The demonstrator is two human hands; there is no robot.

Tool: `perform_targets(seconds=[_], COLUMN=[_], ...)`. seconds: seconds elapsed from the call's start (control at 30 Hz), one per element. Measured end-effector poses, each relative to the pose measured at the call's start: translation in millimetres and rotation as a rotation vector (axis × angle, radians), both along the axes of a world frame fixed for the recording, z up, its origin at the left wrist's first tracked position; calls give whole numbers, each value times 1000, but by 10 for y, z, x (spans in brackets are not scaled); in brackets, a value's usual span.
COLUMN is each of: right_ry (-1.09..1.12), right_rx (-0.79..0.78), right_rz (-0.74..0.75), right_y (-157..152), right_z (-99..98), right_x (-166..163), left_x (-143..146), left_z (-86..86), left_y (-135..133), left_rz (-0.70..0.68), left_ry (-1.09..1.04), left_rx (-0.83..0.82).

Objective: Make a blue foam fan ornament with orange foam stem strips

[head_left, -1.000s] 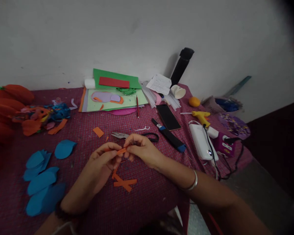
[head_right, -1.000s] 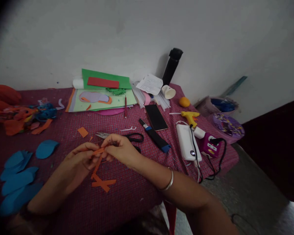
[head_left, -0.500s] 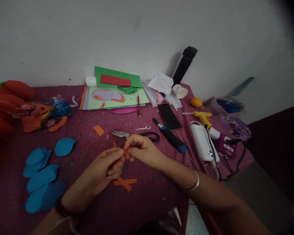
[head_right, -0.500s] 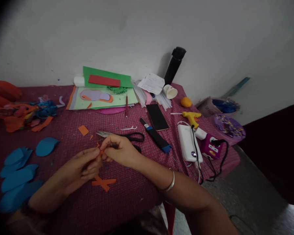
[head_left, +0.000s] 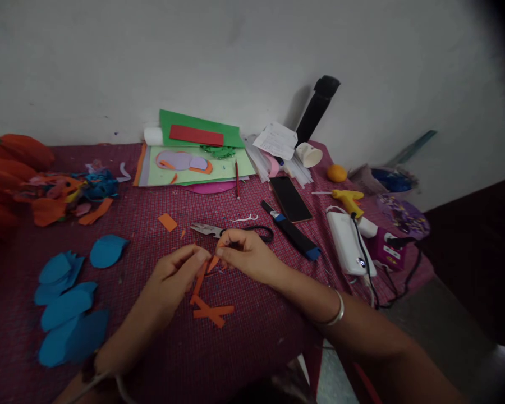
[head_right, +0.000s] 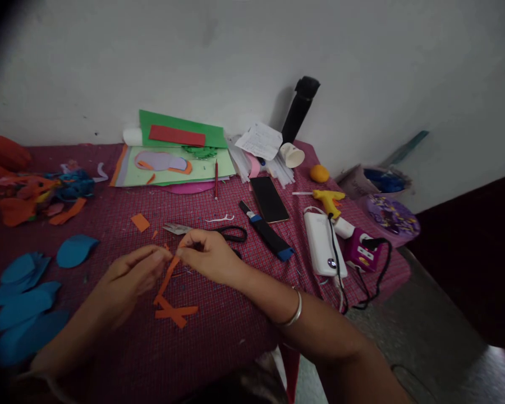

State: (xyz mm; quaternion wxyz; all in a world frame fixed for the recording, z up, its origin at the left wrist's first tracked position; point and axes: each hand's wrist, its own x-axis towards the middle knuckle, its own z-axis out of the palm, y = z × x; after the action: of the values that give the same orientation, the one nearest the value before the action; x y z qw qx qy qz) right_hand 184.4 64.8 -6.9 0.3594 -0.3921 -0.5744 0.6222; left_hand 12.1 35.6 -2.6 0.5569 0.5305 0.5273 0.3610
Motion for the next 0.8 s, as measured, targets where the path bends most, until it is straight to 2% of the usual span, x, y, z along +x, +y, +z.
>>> perform_targets(seconds=[0.27,0.4,0.5,0.6,0.67,0.8], right_ry=[-222,-274,-489,-833,-948,-1018], right_rx=[231,283,472,682,715,741], right_rz=[48,38,-32,6,64,177], right_y=[-27,14,55,54,45,71], right_z=[-5,38,80,84,75,92], right_x=[-20,46,256,511,622,642], left_x=[9,33,-5,-74,-109,-124], left_z=[6,4,33,70,78,76], left_y=[42,28,30,48,61,60], left_rz=[-90,-60,42,95,91,99], left_ry=[44,-87,-278,-401,-440,-478], left_rx=[-142,-246,-307,-313,-285,-224])
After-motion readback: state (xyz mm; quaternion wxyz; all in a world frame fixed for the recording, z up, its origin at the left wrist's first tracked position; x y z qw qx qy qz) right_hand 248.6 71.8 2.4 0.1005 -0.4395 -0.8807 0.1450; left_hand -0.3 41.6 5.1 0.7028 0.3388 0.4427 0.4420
